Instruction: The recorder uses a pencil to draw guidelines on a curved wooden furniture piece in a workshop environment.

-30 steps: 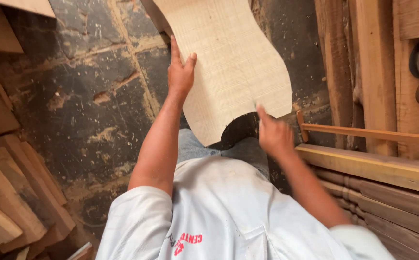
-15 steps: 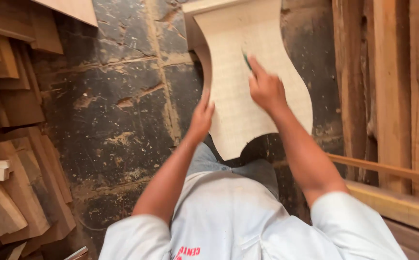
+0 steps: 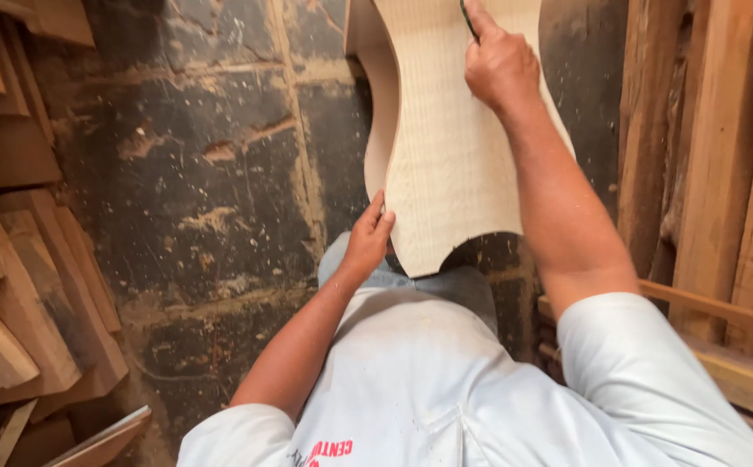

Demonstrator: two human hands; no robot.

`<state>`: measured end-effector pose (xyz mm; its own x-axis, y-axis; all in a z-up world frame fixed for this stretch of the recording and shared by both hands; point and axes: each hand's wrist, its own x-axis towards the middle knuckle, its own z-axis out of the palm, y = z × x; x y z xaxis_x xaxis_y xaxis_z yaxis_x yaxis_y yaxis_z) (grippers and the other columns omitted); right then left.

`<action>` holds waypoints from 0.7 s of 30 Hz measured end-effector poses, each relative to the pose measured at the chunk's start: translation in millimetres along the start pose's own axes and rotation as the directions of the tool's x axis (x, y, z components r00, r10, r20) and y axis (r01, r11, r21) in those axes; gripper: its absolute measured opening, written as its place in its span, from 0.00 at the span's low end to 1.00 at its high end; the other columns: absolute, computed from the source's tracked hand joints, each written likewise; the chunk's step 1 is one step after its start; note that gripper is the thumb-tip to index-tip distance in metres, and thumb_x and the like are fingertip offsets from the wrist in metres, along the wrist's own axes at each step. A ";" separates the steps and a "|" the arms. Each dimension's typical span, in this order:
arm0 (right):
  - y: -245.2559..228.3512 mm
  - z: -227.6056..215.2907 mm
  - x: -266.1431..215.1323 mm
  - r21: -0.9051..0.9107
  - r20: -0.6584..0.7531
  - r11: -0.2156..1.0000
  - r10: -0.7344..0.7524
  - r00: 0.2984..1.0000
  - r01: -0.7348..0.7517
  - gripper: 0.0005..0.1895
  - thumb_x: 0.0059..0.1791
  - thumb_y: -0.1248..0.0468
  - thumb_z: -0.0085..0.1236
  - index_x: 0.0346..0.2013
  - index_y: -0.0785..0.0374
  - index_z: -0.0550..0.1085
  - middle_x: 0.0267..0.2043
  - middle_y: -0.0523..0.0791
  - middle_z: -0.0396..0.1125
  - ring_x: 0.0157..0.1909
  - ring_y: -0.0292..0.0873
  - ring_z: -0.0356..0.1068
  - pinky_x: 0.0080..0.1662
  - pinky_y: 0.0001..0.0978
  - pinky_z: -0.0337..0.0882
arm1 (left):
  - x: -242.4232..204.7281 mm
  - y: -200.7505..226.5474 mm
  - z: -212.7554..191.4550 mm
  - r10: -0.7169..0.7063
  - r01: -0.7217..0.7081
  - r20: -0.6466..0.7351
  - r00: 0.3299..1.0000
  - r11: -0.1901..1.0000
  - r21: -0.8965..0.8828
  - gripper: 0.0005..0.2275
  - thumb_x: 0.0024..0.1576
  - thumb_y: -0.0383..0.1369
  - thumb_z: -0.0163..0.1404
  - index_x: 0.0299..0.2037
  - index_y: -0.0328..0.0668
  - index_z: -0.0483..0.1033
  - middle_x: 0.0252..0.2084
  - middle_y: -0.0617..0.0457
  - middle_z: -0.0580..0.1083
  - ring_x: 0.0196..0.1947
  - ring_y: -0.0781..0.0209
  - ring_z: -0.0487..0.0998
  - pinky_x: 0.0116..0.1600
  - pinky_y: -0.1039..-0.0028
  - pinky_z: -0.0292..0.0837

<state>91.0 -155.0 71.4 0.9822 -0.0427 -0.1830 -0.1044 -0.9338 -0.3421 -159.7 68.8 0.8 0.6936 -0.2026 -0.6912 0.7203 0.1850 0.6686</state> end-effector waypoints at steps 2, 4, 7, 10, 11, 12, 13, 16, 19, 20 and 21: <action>0.3 -9.2 -13.2 -0.169 -0.115 0.972 -0.184 0.976 0.163 0.31 0.55 0.60 0.50 0.74 0.37 0.64 0.33 0.51 0.72 0.34 0.54 0.73 0.41 0.51 0.74 | 5.8 0.4 -1.6 0.033 -0.033 0.007 0.999 0.999 -0.012 0.27 0.66 0.35 0.43 0.76 0.44 0.52 0.53 0.45 0.76 0.41 0.62 0.78 0.39 0.68 0.80; -11.6 -28.0 -45.1 -0.082 0.176 0.994 0.087 0.981 -0.073 0.29 0.57 0.56 0.45 0.74 0.33 0.58 0.30 0.54 0.71 0.34 0.57 0.74 0.43 0.54 0.73 | 7.8 -3.7 -1.2 0.108 -0.107 -0.009 0.994 0.994 0.024 0.27 0.67 0.35 0.43 0.76 0.45 0.52 0.56 0.48 0.75 0.46 0.67 0.78 0.42 0.73 0.82; -2.0 -23.8 -88.6 -0.113 0.248 0.983 0.166 0.954 -0.142 0.32 0.56 0.58 0.45 0.75 0.35 0.56 0.24 0.52 0.69 0.26 0.50 0.70 0.38 0.47 0.73 | 10.6 -15.1 -3.9 0.216 -0.216 0.005 0.976 0.976 0.040 0.26 0.69 0.34 0.44 0.77 0.42 0.52 0.60 0.48 0.75 0.48 0.67 0.79 0.45 0.75 0.82; -3.0 -29.9 -130.1 -0.043 0.336 0.975 0.220 0.916 -0.218 0.32 0.57 0.62 0.39 0.77 0.41 0.54 0.21 0.46 0.65 0.19 0.43 0.58 0.24 0.42 0.68 | 3.3 11.0 4.1 0.080 -0.080 -0.010 0.997 0.996 0.029 0.27 0.66 0.35 0.43 0.76 0.47 0.53 0.51 0.46 0.77 0.39 0.66 0.80 0.36 0.72 0.83; 2.1 -26.1 -142.6 -0.042 0.335 0.974 0.225 0.915 -0.225 0.32 0.57 0.62 0.39 0.77 0.41 0.54 0.21 0.46 0.65 0.19 0.43 0.58 0.24 0.42 0.68 | 3.0 9.1 4.4 0.078 -0.077 -0.006 0.997 0.996 0.034 0.27 0.66 0.35 0.43 0.76 0.47 0.53 0.51 0.46 0.77 0.39 0.66 0.80 0.36 0.72 0.83; 7.3 -21.9 -155.2 -0.022 0.317 0.980 0.196 0.928 -0.200 0.32 0.56 0.61 0.40 0.77 0.42 0.55 0.18 0.46 0.63 0.16 0.41 0.56 0.22 0.38 0.65 | 2.7 7.0 4.7 0.073 -0.070 -0.030 0.997 0.995 0.071 0.26 0.66 0.36 0.43 0.76 0.47 0.52 0.51 0.46 0.77 0.39 0.65 0.81 0.36 0.71 0.84; 12.4 -17.8 -167.1 -0.003 0.299 0.985 0.166 0.940 -0.173 0.31 0.56 0.61 0.42 0.76 0.43 0.56 0.15 0.45 0.61 0.14 0.38 0.54 0.21 0.34 0.62 | 2.9 5.0 5.2 0.070 -0.063 -0.056 0.996 0.992 0.106 0.26 0.67 0.36 0.43 0.75 0.47 0.52 0.52 0.46 0.77 0.40 0.64 0.82 0.36 0.70 0.84; 13.7 -12.0 -202.5 0.052 0.377 0.961 0.234 0.896 -0.273 0.32 0.57 0.60 0.40 0.77 0.45 0.52 0.16 0.41 0.60 0.15 0.38 0.53 0.19 0.36 0.64 | 1.9 9.3 7.3 0.101 -0.096 -0.046 0.994 0.991 0.090 0.26 0.66 0.36 0.43 0.75 0.48 0.52 0.54 0.45 0.76 0.42 0.64 0.82 0.38 0.71 0.85; 12.4 -9.4 -241.1 0.055 0.335 0.967 0.216 0.917 -0.248 0.32 0.56 0.59 0.44 0.76 0.42 0.55 0.16 0.47 0.64 0.15 0.42 0.59 0.22 0.37 0.67 | 0.3 7.8 8.2 0.104 -0.099 -0.049 0.993 0.990 0.097 0.26 0.66 0.37 0.42 0.75 0.47 0.52 0.57 0.44 0.76 0.43 0.62 0.83 0.38 0.70 0.86; 25.0 -3.2 -254.4 0.056 0.334 0.965 0.222 0.916 -0.255 0.32 0.56 0.59 0.44 0.76 0.42 0.55 0.16 0.47 0.64 0.15 0.42 0.59 0.22 0.37 0.67 | 1.0 7.2 8.9 0.101 -0.096 -0.044 0.994 0.990 0.100 0.26 0.66 0.37 0.42 0.75 0.47 0.52 0.57 0.44 0.76 0.43 0.62 0.83 0.38 0.70 0.86; 37.0 3.5 -268.0 0.050 0.242 0.993 0.090 0.966 -0.105 0.32 0.55 0.59 0.47 0.75 0.42 0.57 0.19 0.48 0.67 0.19 0.45 0.63 0.28 0.42 0.69 | 1.2 6.3 9.1 0.109 -0.103 -0.052 0.993 0.989 0.109 0.26 0.66 0.37 0.42 0.75 0.47 0.52 0.58 0.44 0.75 0.44 0.61 0.82 0.38 0.69 0.86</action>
<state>-176.6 -176.8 104.6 0.9015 -0.0393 -0.4311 -0.2150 -0.9050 -0.3670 -154.4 60.9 6.7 0.7675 -0.1312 -0.6274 0.6399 0.0987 0.7621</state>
